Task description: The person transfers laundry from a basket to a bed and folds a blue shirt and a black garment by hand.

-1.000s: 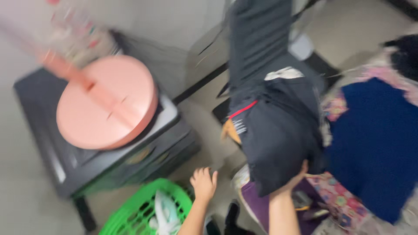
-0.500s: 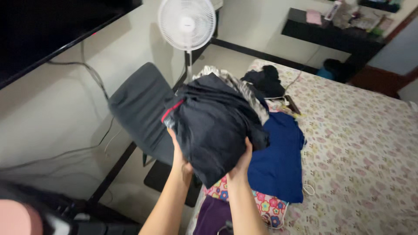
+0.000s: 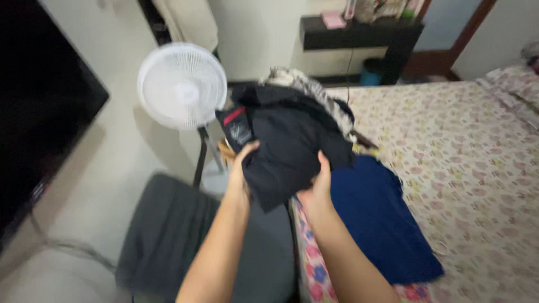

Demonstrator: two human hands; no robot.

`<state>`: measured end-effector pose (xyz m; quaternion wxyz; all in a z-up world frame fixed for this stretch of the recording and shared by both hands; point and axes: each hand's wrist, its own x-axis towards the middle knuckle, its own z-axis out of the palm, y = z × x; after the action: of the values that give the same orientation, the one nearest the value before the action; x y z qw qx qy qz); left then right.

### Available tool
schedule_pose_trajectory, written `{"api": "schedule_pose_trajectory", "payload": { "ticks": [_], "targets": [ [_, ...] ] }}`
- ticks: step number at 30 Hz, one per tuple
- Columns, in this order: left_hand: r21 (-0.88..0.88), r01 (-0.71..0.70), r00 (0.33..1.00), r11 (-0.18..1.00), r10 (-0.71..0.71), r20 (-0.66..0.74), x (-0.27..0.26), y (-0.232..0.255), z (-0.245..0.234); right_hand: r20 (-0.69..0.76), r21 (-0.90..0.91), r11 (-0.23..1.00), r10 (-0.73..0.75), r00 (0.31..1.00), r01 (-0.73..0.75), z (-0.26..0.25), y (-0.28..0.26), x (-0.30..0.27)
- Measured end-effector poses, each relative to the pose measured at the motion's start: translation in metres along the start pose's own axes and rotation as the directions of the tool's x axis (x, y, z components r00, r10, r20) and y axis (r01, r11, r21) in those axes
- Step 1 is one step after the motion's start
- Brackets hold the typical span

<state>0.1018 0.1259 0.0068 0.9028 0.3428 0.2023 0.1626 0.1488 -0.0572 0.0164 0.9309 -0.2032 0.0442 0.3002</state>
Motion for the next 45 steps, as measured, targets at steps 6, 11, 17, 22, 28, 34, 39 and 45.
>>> {"api": "schedule_pose_trajectory", "payload": {
  "ticks": [6,11,17,22,28,34,39,45],
  "targets": [
    [-0.024,0.284,0.954,0.959,-0.285,-0.094,0.016,0.067,0.009,-0.07,-0.023,0.996,-0.087,0.994,0.085,0.013,0.045,0.083],
    [-0.09,0.339,0.939,0.936,-0.332,0.085,0.086,0.06,-0.03,-0.073,-0.041,0.993,-0.113,0.991,0.11,0.007,0.057,0.117],
    [-0.067,0.368,0.93,0.927,-0.369,0.0,0.122,0.039,-0.071,-0.108,-0.061,0.995,-0.083,0.991,0.077,-0.017,0.058,0.136],
    [-0.026,0.23,0.969,0.973,-0.231,-0.085,0.117,0.038,-0.061,-0.038,0.015,0.999,-0.029,0.999,0.03,-0.028,0.061,0.146],
    [-0.081,0.183,0.972,0.98,-0.192,-0.133,0.121,0.017,-0.052,-0.033,0.023,1.0,0.012,0.999,-0.011,-0.044,0.045,0.16],
    [-0.035,0.076,0.982,0.996,-0.081,-0.171,0.133,-0.018,-0.052,-0.058,0.058,0.998,0.019,0.998,-0.016,-0.067,0.036,0.156],
    [-0.037,0.24,0.896,0.97,-0.236,-0.376,0.138,-0.051,-0.045,-0.176,0.059,0.998,0.028,0.984,-0.018,-0.092,0.022,0.145],
    [-0.18,0.472,0.876,0.863,-0.483,-0.018,0.143,-0.117,0.012,-0.157,0.04,0.998,-0.044,0.987,0.051,-0.124,-0.046,0.125]
  ]
}}
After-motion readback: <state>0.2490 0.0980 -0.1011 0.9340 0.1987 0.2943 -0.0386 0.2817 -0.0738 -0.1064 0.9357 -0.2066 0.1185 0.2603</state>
